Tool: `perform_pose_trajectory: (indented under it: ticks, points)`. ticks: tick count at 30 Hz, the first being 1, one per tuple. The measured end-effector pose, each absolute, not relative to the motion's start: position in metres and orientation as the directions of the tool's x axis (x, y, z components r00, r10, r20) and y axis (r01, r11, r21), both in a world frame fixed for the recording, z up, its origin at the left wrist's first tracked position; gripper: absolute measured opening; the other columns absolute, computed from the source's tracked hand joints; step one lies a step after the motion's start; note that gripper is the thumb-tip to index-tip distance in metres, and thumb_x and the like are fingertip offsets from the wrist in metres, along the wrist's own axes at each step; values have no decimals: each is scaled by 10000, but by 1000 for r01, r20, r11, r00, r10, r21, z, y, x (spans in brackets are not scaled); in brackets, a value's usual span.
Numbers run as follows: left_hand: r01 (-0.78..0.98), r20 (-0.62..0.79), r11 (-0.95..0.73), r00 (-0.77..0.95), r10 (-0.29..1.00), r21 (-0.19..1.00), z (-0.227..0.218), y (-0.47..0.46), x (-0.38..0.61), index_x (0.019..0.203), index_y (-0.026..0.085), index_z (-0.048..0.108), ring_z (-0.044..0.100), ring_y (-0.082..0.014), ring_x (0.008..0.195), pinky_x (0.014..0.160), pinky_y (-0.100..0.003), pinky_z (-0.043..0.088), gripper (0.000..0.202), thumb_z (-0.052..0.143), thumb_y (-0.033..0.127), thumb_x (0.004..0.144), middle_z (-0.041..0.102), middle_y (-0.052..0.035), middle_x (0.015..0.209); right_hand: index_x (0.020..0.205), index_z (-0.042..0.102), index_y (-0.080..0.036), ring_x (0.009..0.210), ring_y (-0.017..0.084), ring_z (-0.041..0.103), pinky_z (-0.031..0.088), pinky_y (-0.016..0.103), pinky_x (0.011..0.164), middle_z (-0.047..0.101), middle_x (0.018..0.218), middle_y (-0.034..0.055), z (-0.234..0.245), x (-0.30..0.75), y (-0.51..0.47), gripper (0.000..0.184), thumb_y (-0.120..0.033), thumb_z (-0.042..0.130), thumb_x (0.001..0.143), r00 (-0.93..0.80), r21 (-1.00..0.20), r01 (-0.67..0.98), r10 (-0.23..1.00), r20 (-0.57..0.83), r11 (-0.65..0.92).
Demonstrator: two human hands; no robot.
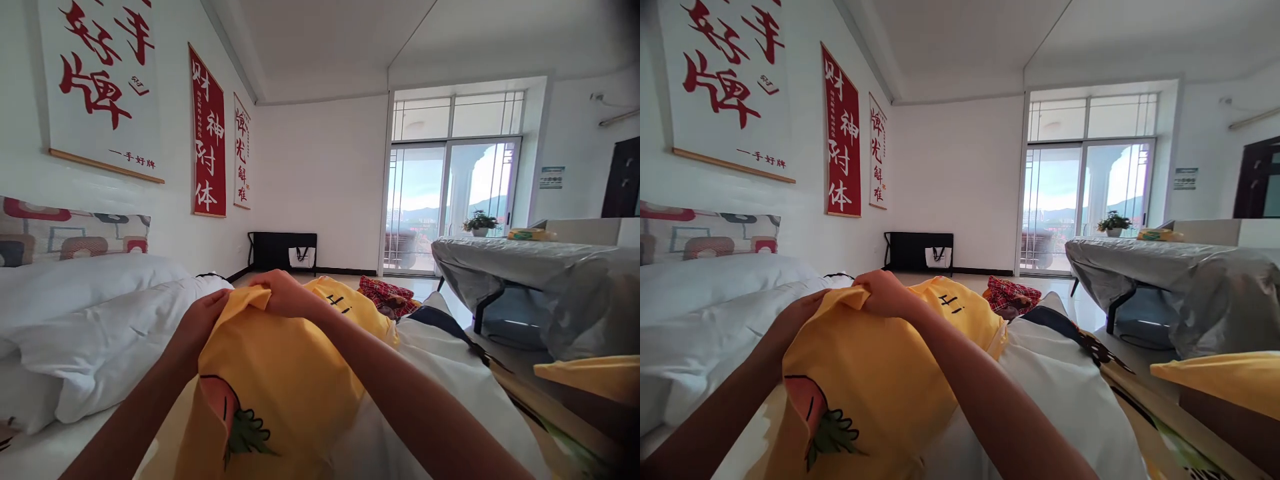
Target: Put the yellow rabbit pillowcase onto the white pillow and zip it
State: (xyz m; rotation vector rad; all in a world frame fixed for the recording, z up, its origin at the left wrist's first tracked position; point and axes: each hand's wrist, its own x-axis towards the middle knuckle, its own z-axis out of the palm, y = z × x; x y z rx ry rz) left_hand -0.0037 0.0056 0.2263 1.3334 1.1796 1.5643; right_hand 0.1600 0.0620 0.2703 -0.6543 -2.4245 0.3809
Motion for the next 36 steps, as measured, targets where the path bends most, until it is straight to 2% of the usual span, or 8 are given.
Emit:
perform_pose_trajectory:
  ticks: [7, 12, 17, 20, 24, 26, 30, 36]
  points:
    - [370, 524, -394, -380, 762, 841, 143, -45, 8, 1141, 222, 540, 576, -312, 1120, 865, -358, 499, 591, 598, 557, 657, 636, -82, 1207, 720, 592, -172, 656, 105, 468, 328, 195, 545, 527, 664, -33, 260, 149, 64, 124, -270, 542, 663, -548, -612, 259, 635, 544, 747]
    - [533, 445, -207, -368, 817, 820, 109, -44, 34, 937, 202, 524, 651, -340, 898, 772, -425, 512, 503, 662, 512, 566, 696, -103, 897, 664, 596, -164, 635, 107, 466, 312, 202, 528, 535, 633, -27, 270, 141, 59, 101, -241, 553, 614, -486, -561, 365, 666, 566, 743]
    - [664, 460, -137, -340, 820, 735, 110, -42, 37, 754, 252, 409, 523, -212, 504, 524, -331, 413, 317, 477, 561, 773, 486, 34, 521, 658, 610, -148, 594, 101, 475, 339, 197, 514, 514, 595, -30, 290, 161, 60, 119, -223, 536, 603, -564, -578, 339, 652, 507, 743]
    - [683, 569, -241, -305, 763, 690, 107, -44, 37, 724, 244, 449, 546, -205, 617, 578, -312, 415, 309, 401, 520, 855, 539, -7, 624, 670, 612, -142, 547, 89, 467, 342, 189, 480, 505, 590, -33, 298, 173, 63, 142, -257, 556, 609, -607, -616, 306, 647, 461, 726]
    - [795, 769, -352, -211, 603, 495, 104, -40, 33, 806, 216, 589, 554, -267, 948, 811, -392, 428, 271, 456, 447, 855, 591, -112, 1069, 661, 593, -141, 541, 78, 446, 330, 179, 469, 481, 587, -40, 302, 179, 61, 162, -296, 580, 617, -611, -579, 296, 617, 496, 760]
    - [849, 768, -309, -163, 619, 428, 106, -37, 31, 812, 211, 614, 552, -293, 933, 796, -426, 421, 269, 503, 455, 816, 594, -121, 1044, 633, 580, -142, 548, 72, 425, 314, 178, 473, 459, 584, -44, 303, 178, 58, 165, -306, 579, 622, -626, -525, 309, 585, 515, 793]
    - [812, 579, -215, -177, 796, 543, 115, -34, 34, 882, 212, 608, 601, -294, 821, 678, -375, 453, 283, 577, 455, 739, 641, -78, 841, 625, 565, -151, 563, 71, 396, 290, 192, 498, 436, 585, -49, 301, 175, 56, 167, -314, 549, 653, -655, -464, 309, 539, 530, 831]
    - [453, 381, -273, -165, 910, 849, 140, -15, 33, 765, 186, 644, 651, -276, 778, 644, -310, 491, 281, 655, 458, 696, 699, -45, 741, 657, 600, -156, 650, 103, 403, 301, 222, 593, 442, 599, -38, 301, 177, 73, 99, -180, 506, 675, -495, -275, 549, 572, 654, 789]
